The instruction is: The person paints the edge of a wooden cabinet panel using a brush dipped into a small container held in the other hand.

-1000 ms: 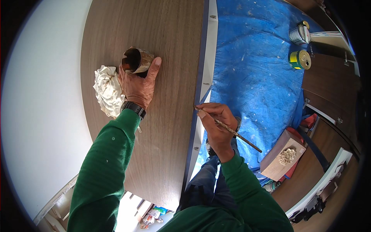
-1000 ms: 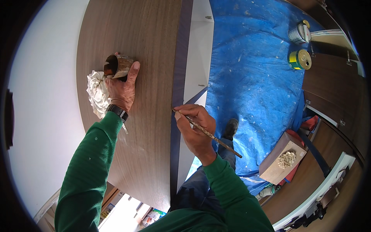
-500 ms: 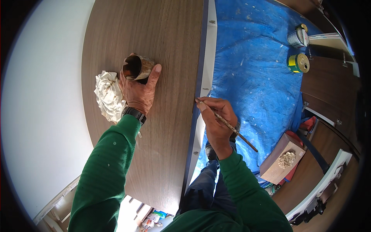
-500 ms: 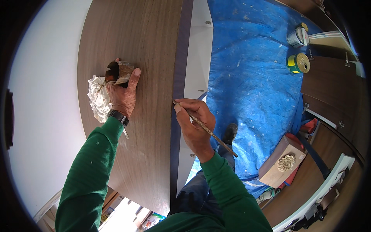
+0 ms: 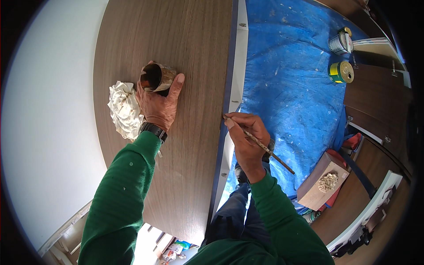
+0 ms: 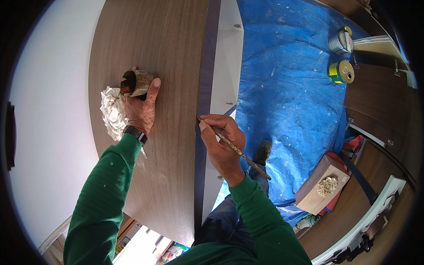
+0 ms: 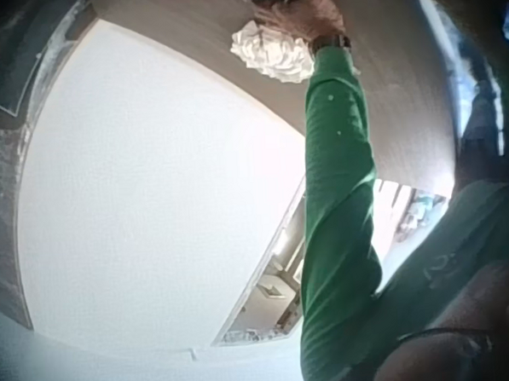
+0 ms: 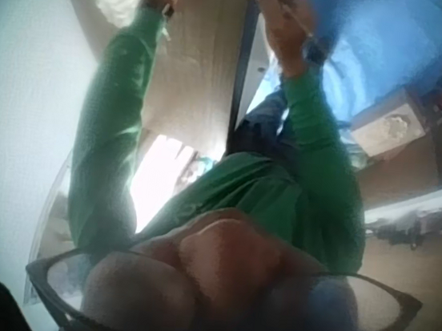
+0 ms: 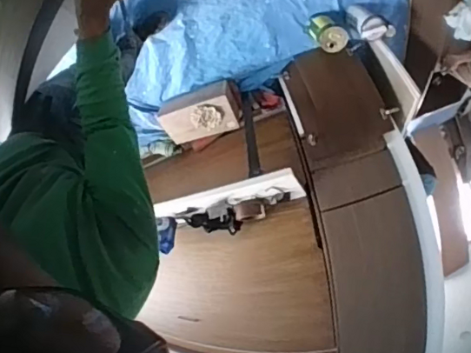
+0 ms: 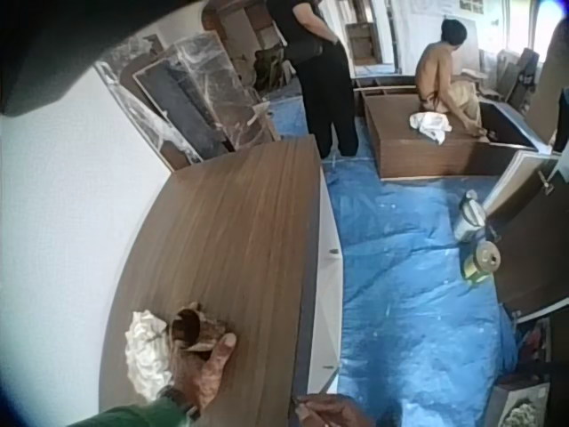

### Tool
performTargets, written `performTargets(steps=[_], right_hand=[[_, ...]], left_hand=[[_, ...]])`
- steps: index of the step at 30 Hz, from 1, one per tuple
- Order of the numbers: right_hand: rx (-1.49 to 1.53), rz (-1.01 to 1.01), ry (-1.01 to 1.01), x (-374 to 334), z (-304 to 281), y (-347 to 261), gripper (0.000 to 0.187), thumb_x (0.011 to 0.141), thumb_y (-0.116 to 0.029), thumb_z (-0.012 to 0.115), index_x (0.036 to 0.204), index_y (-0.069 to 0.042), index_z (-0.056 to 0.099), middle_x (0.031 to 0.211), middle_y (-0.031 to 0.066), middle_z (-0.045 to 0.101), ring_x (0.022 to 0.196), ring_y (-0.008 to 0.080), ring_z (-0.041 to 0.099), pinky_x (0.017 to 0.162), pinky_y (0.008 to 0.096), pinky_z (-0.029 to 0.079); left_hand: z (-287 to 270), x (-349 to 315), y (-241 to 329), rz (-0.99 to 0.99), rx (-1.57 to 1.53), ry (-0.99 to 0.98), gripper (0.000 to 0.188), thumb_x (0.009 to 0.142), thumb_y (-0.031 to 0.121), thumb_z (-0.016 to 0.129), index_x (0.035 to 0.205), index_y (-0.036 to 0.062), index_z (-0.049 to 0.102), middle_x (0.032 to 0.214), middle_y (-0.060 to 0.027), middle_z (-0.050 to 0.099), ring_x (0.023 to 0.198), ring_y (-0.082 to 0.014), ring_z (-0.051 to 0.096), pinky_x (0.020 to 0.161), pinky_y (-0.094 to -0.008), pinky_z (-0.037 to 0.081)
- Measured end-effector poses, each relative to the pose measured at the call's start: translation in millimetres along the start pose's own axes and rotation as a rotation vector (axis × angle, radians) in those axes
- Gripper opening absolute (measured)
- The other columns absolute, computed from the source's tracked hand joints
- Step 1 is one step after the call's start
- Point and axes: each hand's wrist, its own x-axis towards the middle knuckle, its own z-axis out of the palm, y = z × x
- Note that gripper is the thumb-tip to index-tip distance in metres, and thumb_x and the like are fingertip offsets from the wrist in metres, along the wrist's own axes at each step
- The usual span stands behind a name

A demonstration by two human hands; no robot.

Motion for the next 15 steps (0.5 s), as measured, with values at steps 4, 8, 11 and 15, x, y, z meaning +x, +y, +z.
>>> performTargets(steps=[4, 8, 11, 15], right_hand=[[-0.002, 0.031, 0.001, -6, -1, -1, 0.01, 0.093, 0.005, 0.072, 0.1, 0.003, 0.066, 0.108, 0.0174, 0.076, 0.097, 0.019, 0.076, 0.086, 0.029, 0.063], [-0.01, 0.006, -0.004, -10, -2, 2, 0.01, 0.093, 0.005, 0.072, 0.1, 0.003, 0.066, 0.108, 0.0178, 0.076, 0.096, 0.0192, 0.076, 0.086, 0.0294, 0.063], [-0.018, 0.01, -0.017, -13, -3, 0, 0.01, 0.092, 0.006, 0.072, 0.1, 0.002, 0.066, 0.108, 0.018, 0.076, 0.097, 0.0191, 0.076, 0.087, 0.0296, 0.063], [-0.02, 0.028, -0.027, -17, -4, 0, 0.01, 0.092, 0.006, 0.072, 0.1, 0.002, 0.066, 0.108, 0.0176, 0.076, 0.098, 0.0191, 0.076, 0.087, 0.0296, 0.063]], left_hand=[[0, 0, 1, 0.014, -0.003, 0.012, 0.105, 0.078, 0.074, 0.08, 0.152, 0.0067, 0.049, 0.142, -0.0158, 0.055, 0.138, -0.0332, 0.047, 0.121, -0.049, 0.031], [2, 1, 1, 0.066, -0.032, 0.048, 0.097, 0.079, 0.058, 0.09, 0.149, 0.003, 0.052, 0.126, -0.0134, 0.066, 0.117, -0.0236, 0.064, 0.106, -0.0389, 0.051], [2, 1, -1, 0.065, -0.033, 0.047, 0.096, 0.079, 0.057, 0.09, 0.15, 0.0038, 0.052, 0.128, -0.0133, 0.065, 0.118, -0.0238, 0.064, 0.107, -0.0394, 0.051], [0, 0, -1, 0.04, -0.017, 0.034, 0.097, 0.079, 0.058, 0.09, 0.151, 0.005, 0.051, 0.129, -0.0128, 0.065, 0.119, -0.0239, 0.064, 0.108, -0.0399, 0.051]])
